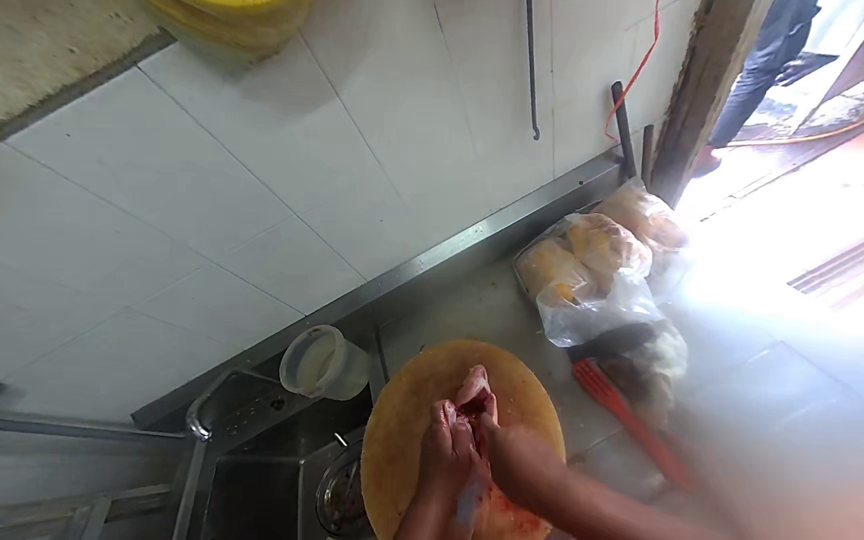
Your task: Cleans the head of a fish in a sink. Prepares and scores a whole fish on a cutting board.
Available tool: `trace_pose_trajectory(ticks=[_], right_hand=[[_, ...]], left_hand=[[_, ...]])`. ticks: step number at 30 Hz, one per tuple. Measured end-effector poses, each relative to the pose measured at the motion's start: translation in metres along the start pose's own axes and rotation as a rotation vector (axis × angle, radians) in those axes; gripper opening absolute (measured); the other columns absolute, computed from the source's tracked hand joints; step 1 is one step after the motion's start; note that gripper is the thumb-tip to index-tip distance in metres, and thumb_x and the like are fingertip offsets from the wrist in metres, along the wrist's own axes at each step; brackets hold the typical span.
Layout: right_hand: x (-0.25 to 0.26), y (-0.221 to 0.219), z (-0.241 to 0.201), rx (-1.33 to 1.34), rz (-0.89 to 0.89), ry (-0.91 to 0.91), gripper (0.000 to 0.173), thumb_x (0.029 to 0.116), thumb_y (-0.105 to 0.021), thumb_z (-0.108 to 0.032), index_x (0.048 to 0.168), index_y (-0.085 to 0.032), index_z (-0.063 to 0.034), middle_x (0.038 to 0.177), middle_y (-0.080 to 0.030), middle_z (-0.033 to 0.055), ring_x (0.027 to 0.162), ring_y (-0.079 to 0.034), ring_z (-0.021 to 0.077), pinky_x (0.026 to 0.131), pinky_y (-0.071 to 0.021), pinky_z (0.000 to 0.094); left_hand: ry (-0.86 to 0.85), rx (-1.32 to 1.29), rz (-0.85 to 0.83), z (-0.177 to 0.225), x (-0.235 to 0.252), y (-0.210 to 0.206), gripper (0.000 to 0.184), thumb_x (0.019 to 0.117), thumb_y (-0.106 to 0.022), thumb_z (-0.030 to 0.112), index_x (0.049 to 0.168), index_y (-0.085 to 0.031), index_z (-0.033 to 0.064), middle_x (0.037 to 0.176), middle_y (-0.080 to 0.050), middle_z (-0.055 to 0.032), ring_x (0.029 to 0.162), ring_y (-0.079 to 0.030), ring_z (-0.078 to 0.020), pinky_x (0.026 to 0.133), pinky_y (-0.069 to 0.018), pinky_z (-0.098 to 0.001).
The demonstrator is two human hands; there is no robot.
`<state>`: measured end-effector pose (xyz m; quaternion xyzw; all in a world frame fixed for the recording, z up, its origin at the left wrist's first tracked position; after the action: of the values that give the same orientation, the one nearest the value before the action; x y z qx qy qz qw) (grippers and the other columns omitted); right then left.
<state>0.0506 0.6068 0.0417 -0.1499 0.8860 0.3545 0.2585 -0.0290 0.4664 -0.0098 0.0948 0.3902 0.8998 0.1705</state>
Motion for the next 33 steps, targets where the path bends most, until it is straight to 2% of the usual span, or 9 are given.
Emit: trace_pose_trajectory(ticks=[3,5,10,14,18,23,25,30,33], right_hand=[[-0.019,-0.016,-0.001,-0.084,-0.152,0.029,0.031,0.0966,-0.057,-0.01,0.126,-0.06,-0.0017,0.11,-0.069,0.027,0.104,-0.068,0.0481,0.081,-0.0541,0.0695],[-0.02,0.0,-0.002,-0.061,-0.092,0.068,0.025,0.0965,-0.057,-0.011,0.118,-0.064,-0.0002,0.105,-0.069,0.0264,0.1,-0.068,0.0471,0.079,-0.0539,0.0688],[-0.009,-0.015,-0.005,0.0,-0.067,0.017,0.042,0.0979,-0.055,-0.008,0.139,-0.048,-0.0029,0.113,-0.067,0.0278,0.104,-0.068,0.0484,0.083,-0.055,0.068],[-0.025,-0.004,-0.004,-0.021,-0.079,0.039,0.03,0.0965,-0.057,-0.009,0.126,-0.06,-0.0011,0.106,-0.069,0.0262,0.101,-0.068,0.0473,0.08,-0.0547,0.0681],[-0.004,-0.004,-0.003,0.026,-0.006,-0.03,0.049,0.0992,-0.052,-0.009,0.147,-0.042,-0.0064,0.111,-0.068,0.0263,0.104,-0.069,0.0472,0.084,-0.0557,0.0662],[-0.018,-0.006,0.003,-0.01,-0.095,0.063,0.027,0.0955,-0.06,-0.012,0.119,-0.063,0.0008,0.106,-0.068,0.027,0.101,-0.068,0.0471,0.08,-0.054,0.0691],[-0.003,0.006,0.004,0.054,-0.039,0.005,0.031,0.0967,-0.058,-0.013,0.125,-0.06,0.0001,0.113,-0.067,0.0251,0.106,-0.067,0.0443,0.085,-0.0549,0.0661],[-0.009,-0.01,0.001,0.111,-0.15,0.146,0.021,0.1004,-0.054,-0.015,0.108,-0.065,0.0012,0.098,-0.068,0.0228,0.092,-0.068,0.0404,0.077,-0.0543,0.0628],[0.005,0.01,0.01,0.143,-0.026,0.086,0.024,0.1014,-0.052,-0.016,0.115,-0.064,-0.0007,0.105,-0.068,0.022,0.1,-0.068,0.0393,0.084,-0.055,0.0615]], left_hand=[[-0.007,-0.02,0.002,-0.001,0.003,0.003,0.05,0.0982,-0.043,0.025,0.137,-0.05,-0.006,0.114,-0.068,-0.0164,0.107,-0.068,-0.0197,0.095,-0.0565,-0.0402],[0.001,-0.027,-0.004,0.0,0.003,0.002,0.049,0.0989,-0.043,0.026,0.136,-0.05,-0.0053,0.114,-0.069,-0.0162,0.107,-0.068,-0.0198,0.095,-0.0569,-0.0407],[-0.013,-0.001,-0.016,-0.003,0.003,0.0,0.05,0.0984,-0.044,0.028,0.136,-0.05,-0.0044,0.11,-0.069,-0.0154,0.102,-0.069,-0.021,0.091,-0.0582,-0.0432],[-0.009,-0.023,-0.012,-0.002,0.005,0.003,0.049,0.0995,-0.043,0.025,0.138,-0.049,-0.0052,0.114,-0.068,-0.0161,0.107,-0.068,-0.0197,0.095,-0.057,-0.0408],[-0.014,-0.016,-0.022,-0.004,0.002,-0.001,0.05,0.0988,-0.043,0.029,0.135,-0.051,-0.0035,0.11,-0.069,-0.0138,0.102,-0.069,-0.0188,0.091,-0.0584,-0.0416],[-0.029,-0.032,-0.011,-0.002,0.004,0.002,0.048,0.0983,-0.043,0.026,0.135,-0.051,-0.0049,0.111,-0.069,-0.0145,0.104,-0.068,-0.0177,0.093,-0.0575,-0.0391],[-0.015,0.0,-0.036,0.0,0.004,0.0,0.049,0.0989,-0.044,0.027,0.136,-0.051,-0.0045,0.109,-0.07,-0.0145,0.103,-0.069,-0.0197,0.092,-0.0579,-0.0417],[-0.061,0.013,-0.023,0.001,0.006,0.001,0.048,0.0979,-0.043,0.027,0.132,-0.054,-0.005,0.107,-0.07,-0.0137,0.1,-0.069,-0.0189,0.09,-0.0587,-0.0414],[-0.037,0.019,-0.07,0.001,0.005,0.0,0.05,0.1008,-0.043,0.03,0.135,-0.052,-0.0045,0.11,-0.07,-0.0144,0.104,-0.069,-0.0197,0.093,-0.058,-0.042]])
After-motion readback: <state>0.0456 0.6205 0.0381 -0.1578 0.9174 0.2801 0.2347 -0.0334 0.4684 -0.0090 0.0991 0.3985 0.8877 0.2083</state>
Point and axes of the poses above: each hand's wrist, its own x-axis towards the middle knuckle, its own y-axis out of the back of the hand, z = x × y, the point moved 5 cm from there along x, towards the middle knuckle
